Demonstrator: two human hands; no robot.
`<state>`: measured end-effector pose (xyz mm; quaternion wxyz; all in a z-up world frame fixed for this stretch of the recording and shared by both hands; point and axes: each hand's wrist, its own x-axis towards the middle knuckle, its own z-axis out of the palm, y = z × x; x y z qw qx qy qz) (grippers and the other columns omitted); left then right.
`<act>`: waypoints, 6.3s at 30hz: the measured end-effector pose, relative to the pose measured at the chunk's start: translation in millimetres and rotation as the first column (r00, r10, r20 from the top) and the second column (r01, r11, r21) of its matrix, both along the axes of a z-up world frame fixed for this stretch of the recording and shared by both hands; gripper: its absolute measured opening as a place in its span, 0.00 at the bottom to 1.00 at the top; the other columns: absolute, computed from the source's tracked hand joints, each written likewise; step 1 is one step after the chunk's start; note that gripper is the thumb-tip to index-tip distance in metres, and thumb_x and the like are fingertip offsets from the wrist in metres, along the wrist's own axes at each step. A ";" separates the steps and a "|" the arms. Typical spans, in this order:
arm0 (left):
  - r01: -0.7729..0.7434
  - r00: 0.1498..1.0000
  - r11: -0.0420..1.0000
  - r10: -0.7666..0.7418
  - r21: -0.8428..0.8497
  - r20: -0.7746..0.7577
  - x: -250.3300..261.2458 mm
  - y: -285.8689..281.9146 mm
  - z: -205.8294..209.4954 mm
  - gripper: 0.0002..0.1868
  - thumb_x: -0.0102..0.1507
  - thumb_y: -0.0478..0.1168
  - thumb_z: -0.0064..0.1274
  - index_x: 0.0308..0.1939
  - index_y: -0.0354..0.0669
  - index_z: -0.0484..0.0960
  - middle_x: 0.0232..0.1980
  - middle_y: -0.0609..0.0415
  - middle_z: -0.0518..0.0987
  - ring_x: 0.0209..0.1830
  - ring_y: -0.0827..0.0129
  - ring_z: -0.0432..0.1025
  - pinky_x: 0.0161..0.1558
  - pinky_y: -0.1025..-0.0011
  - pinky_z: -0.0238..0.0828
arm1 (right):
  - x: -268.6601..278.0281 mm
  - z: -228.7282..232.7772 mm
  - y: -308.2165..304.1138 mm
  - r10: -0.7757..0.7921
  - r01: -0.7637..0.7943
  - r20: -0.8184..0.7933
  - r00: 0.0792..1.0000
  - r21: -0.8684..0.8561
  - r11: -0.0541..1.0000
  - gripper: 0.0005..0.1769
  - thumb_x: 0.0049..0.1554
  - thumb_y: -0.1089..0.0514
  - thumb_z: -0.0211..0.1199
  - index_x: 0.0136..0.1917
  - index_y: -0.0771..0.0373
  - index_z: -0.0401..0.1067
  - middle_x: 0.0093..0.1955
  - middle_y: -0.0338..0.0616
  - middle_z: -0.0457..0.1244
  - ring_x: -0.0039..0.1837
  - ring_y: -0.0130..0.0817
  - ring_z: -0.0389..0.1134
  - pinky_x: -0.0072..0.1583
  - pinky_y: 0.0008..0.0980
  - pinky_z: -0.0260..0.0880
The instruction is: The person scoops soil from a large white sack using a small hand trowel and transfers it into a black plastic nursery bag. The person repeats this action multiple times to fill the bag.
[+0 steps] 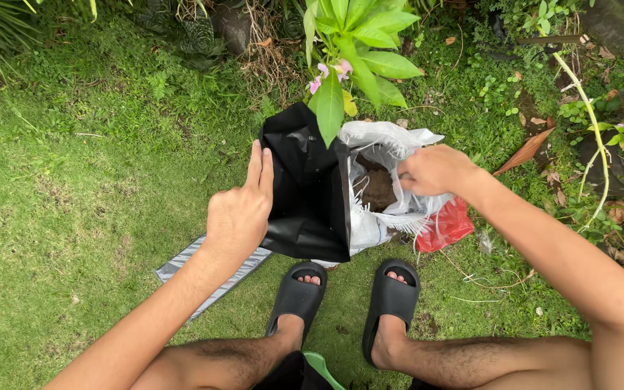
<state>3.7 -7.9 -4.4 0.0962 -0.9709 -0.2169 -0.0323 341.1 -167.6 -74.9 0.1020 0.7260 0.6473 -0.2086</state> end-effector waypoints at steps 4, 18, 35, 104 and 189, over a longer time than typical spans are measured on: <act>-0.019 0.999 1.000 0.019 0.000 0.026 -1.1 2.5 2.2 0.48 0.45 0.29 0.56 0.70 0.22 0.62 0.76 0.30 0.60 0.18 0.67 0.77 0.20 0.70 0.73 | 7.7 18.5 -2.7 -0.023 0.025 -0.021 1.000 0.079 0.997 0.18 0.53 0.40 0.60 0.49 0.51 0.80 0.43 0.47 0.72 0.48 0.50 0.73 0.53 0.50 0.74; -0.068 0.974 0.962 0.121 0.264 -0.192 -11.5 21.6 -1.8 0.46 0.47 0.35 0.58 0.70 0.28 0.66 0.74 0.31 0.64 0.18 0.72 0.77 0.18 0.74 0.73 | 6.8 81.3 -2.5 -0.134 0.132 0.008 0.991 0.095 0.987 0.22 0.57 0.38 0.59 0.40 0.56 0.78 0.37 0.45 0.72 0.45 0.51 0.74 0.52 0.49 0.74; -0.103 0.994 0.989 0.107 0.105 -0.037 4.6 22.9 -47.2 0.40 0.52 0.35 0.56 0.69 0.24 0.67 0.72 0.27 0.66 0.19 0.65 0.79 0.21 0.70 0.76 | -12.2 149.0 -4.5 -0.326 0.327 0.116 0.938 0.003 0.945 0.24 0.57 0.34 0.59 0.56 0.47 0.82 0.47 0.47 0.74 0.52 0.50 0.75 0.63 0.47 0.72; 0.199 0.891 0.855 0.046 -0.479 0.452 -1.9 3.6 -23.7 0.44 0.50 0.20 0.46 0.73 0.24 0.57 0.78 0.28 0.57 0.34 0.39 0.77 0.38 0.53 0.78 | -175.6 121.9 92.8 0.212 -0.231 0.198 0.957 0.079 0.970 0.13 0.42 0.56 0.72 0.42 0.62 0.80 0.45 0.51 0.70 0.49 0.47 0.74 0.49 0.43 0.76; 0.666 0.707 0.722 -0.532 -0.186 0.467 53.5 -21.6 -39.4 0.25 0.56 0.37 0.56 0.56 0.29 0.79 0.67 0.35 0.70 0.72 0.45 0.63 0.68 0.52 0.61 | -27.2 -27.4 12.1 0.049 -0.173 0.403 0.914 0.278 0.945 0.02 0.47 0.58 0.66 0.35 0.55 0.79 0.38 0.45 0.71 0.42 0.42 0.75 0.42 0.40 0.74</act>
